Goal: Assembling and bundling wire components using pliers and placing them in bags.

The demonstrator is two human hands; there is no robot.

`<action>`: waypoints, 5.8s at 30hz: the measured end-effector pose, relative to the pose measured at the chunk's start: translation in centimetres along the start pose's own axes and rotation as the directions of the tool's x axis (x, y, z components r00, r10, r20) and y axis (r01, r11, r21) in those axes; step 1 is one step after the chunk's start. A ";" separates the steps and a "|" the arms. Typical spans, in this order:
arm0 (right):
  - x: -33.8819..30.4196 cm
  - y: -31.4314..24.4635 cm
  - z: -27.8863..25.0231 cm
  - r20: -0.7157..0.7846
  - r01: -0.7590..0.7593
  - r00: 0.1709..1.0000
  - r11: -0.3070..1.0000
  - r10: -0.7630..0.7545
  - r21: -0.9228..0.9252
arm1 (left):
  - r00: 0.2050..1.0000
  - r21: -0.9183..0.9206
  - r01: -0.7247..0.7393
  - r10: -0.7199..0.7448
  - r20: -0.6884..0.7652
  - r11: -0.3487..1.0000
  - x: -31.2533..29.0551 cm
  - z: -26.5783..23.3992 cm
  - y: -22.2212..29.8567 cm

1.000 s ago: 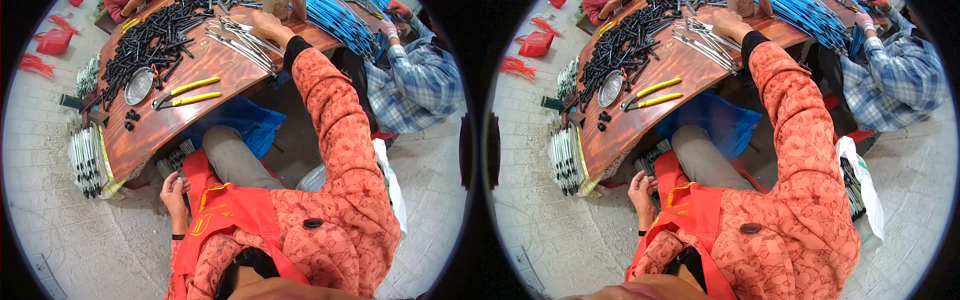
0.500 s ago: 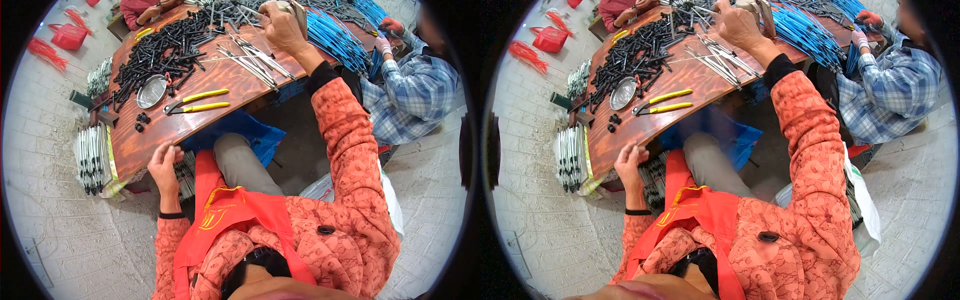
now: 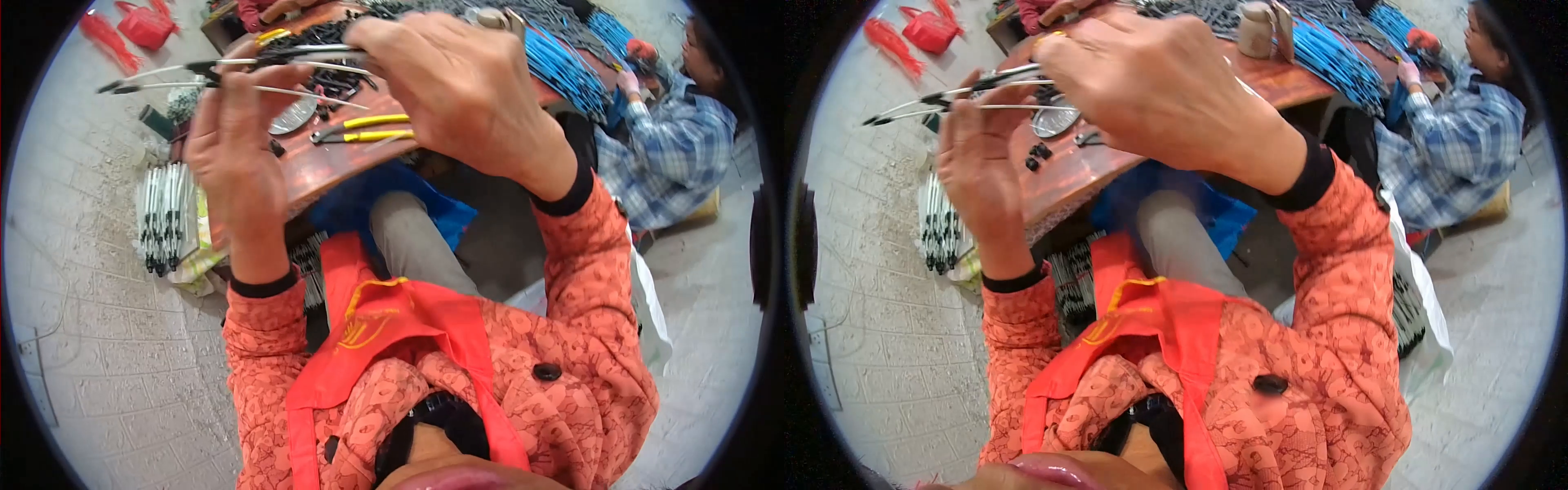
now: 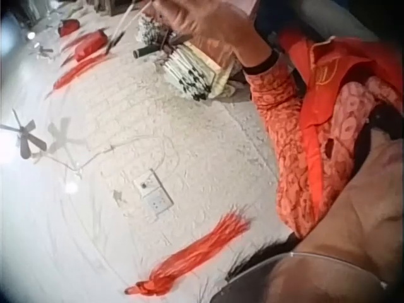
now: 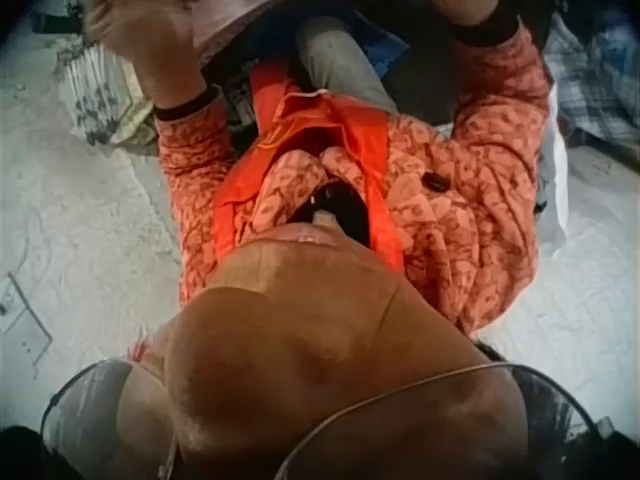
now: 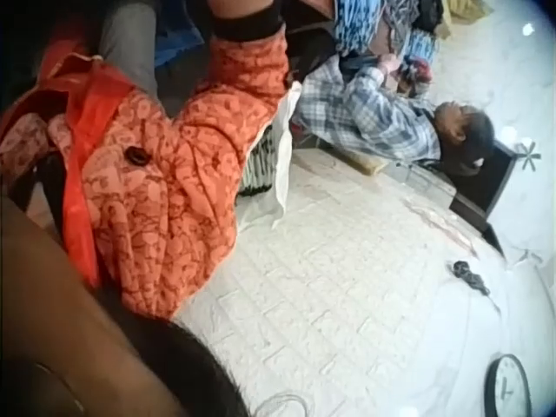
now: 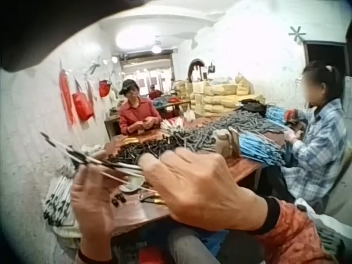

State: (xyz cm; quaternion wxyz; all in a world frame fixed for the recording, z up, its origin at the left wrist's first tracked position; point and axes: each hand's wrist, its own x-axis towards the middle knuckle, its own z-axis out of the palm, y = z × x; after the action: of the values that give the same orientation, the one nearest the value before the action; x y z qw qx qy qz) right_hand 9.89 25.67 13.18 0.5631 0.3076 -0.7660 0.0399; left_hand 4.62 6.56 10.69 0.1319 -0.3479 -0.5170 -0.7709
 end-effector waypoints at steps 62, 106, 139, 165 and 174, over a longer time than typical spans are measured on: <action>-16.9 13.1 8.6 0.013 -0.832 0.545 0.543 0.838 -0.113 | 0.920 -0.320 0.263 -0.337 -0.201 0.910 -1.1 -7.0 -5.7; -19.6 -10.1 17.8 0.350 0.218 0.892 0.951 -0.285 0.219 | 0.875 -0.472 0.461 -0.473 0.102 0.751 -1.6 -14.6 -3.4; -14.2 17.9 5.8 0.494 -0.977 0.203 0.206 0.846 0.047 | 0.934 -0.329 0.322 -0.354 -0.042 0.888 1.0 -7.6 0.7; -8.7 -9.9 13.6 0.626 -0.687 0.545 -0.131 0.558 0.715 | 0.896 -0.212 0.327 -0.374 -0.241 0.921 -1.5 -6.1 -3.8; -9.4 -9.4 15.2 0.759 -0.695 0.499 -0.330 0.418 0.639 | 0.874 -0.308 0.481 -0.476 0.097 0.821 -0.7 -6.3 -2.3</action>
State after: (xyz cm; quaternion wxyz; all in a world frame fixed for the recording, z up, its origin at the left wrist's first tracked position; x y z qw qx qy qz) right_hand 3.65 15.91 -3.38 0.0186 0.1721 -0.6199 0.7654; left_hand 1.32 1.81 7.15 -0.1286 -0.2299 -0.4554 -0.8504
